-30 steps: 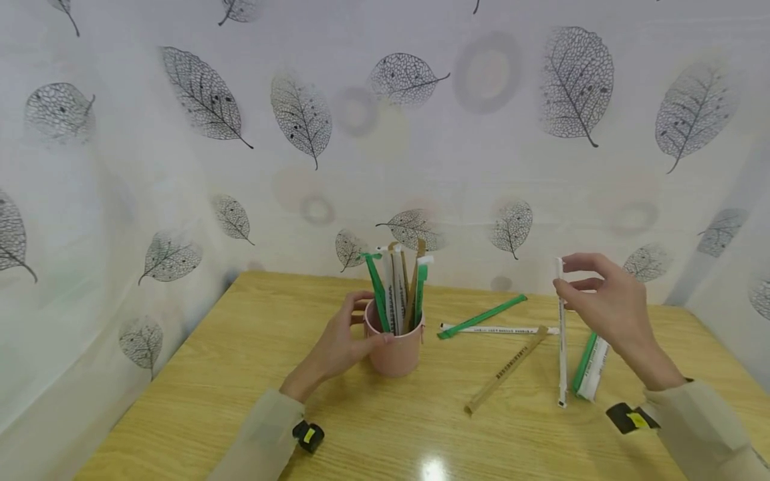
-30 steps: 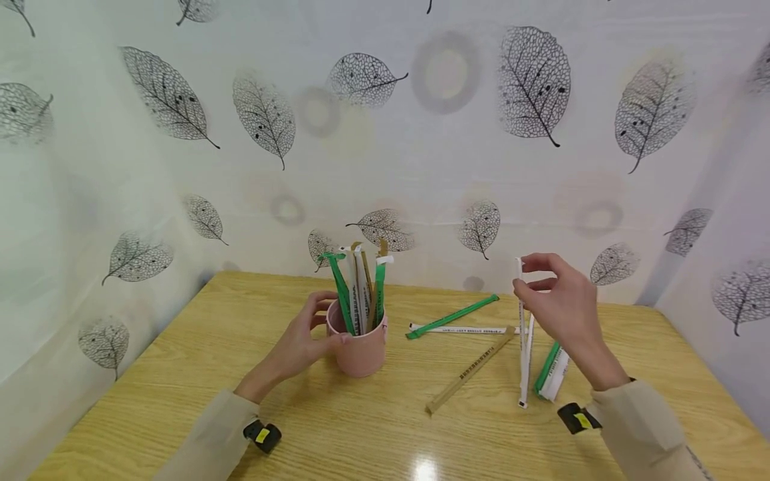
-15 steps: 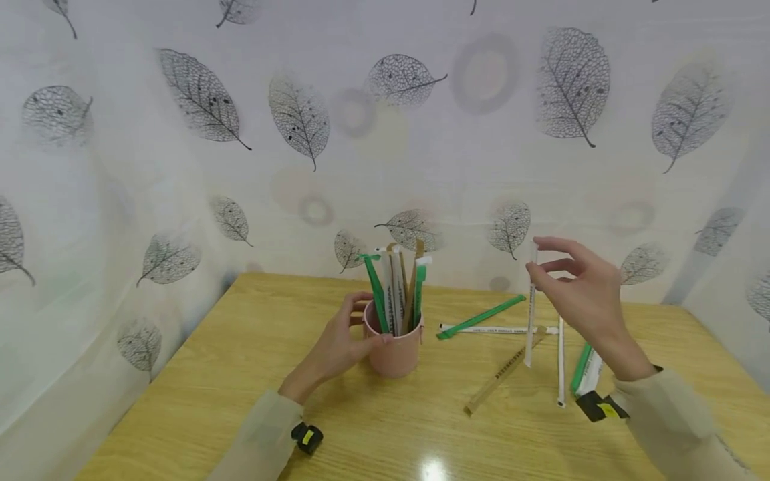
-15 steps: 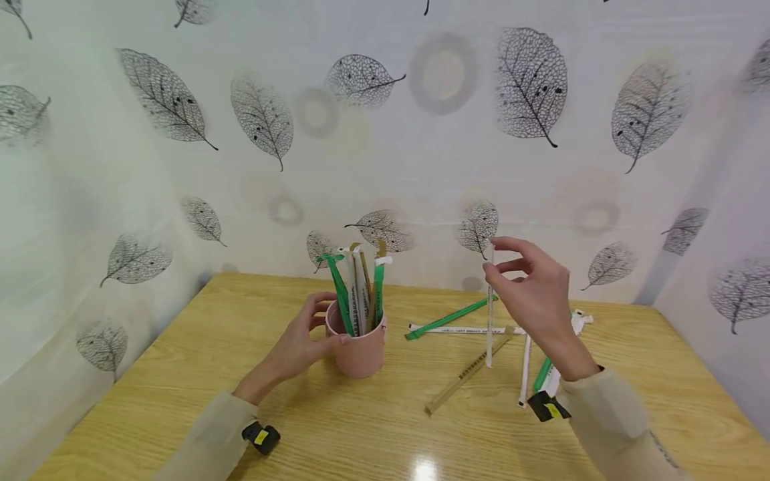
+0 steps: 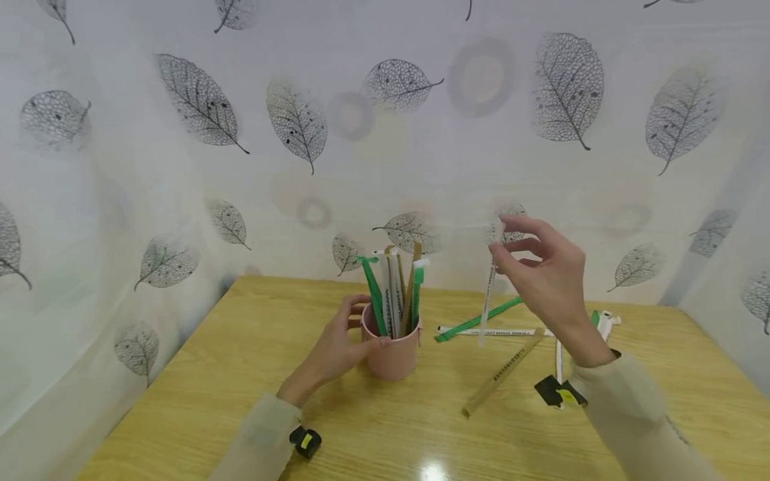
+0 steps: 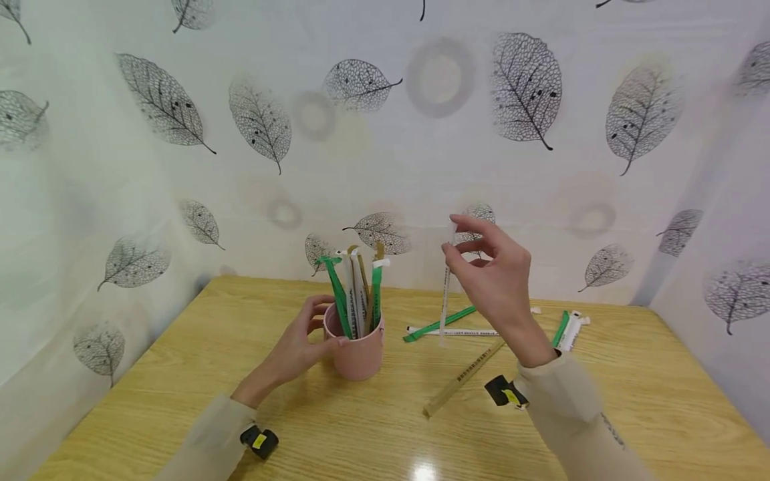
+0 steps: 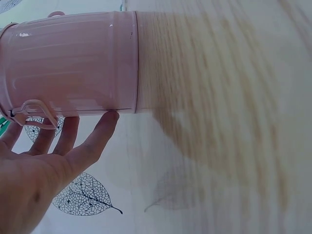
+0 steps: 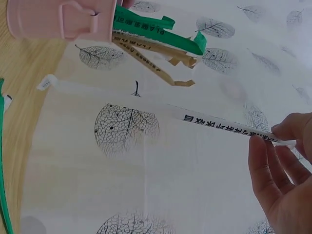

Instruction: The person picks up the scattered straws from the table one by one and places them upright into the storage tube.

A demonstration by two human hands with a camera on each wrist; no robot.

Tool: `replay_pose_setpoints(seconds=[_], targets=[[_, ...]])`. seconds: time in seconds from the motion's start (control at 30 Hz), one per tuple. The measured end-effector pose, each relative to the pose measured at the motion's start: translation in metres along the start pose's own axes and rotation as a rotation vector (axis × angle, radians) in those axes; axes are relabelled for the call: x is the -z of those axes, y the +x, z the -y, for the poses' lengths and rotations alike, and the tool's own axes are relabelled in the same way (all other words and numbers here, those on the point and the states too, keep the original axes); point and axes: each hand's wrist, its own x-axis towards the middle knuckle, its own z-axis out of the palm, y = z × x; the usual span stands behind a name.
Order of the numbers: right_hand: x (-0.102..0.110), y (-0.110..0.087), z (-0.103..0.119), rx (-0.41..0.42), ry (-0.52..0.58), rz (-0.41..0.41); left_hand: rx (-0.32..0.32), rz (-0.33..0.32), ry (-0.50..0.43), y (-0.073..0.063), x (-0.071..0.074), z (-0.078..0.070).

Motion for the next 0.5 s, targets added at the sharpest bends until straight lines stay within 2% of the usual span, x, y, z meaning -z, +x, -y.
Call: replay_pose_setpoints(seconds=[0.2,0.5], targets=[[-0.020,0.004,0.009,0.068,0.036,0.017,0.006,-0.002,-0.011,-0.002,0.000,0.000],[-0.037,0.014,0.026,0.172,0.170,0.004,0.008,0.002,-0.014,-0.001,0.000,0.001]])
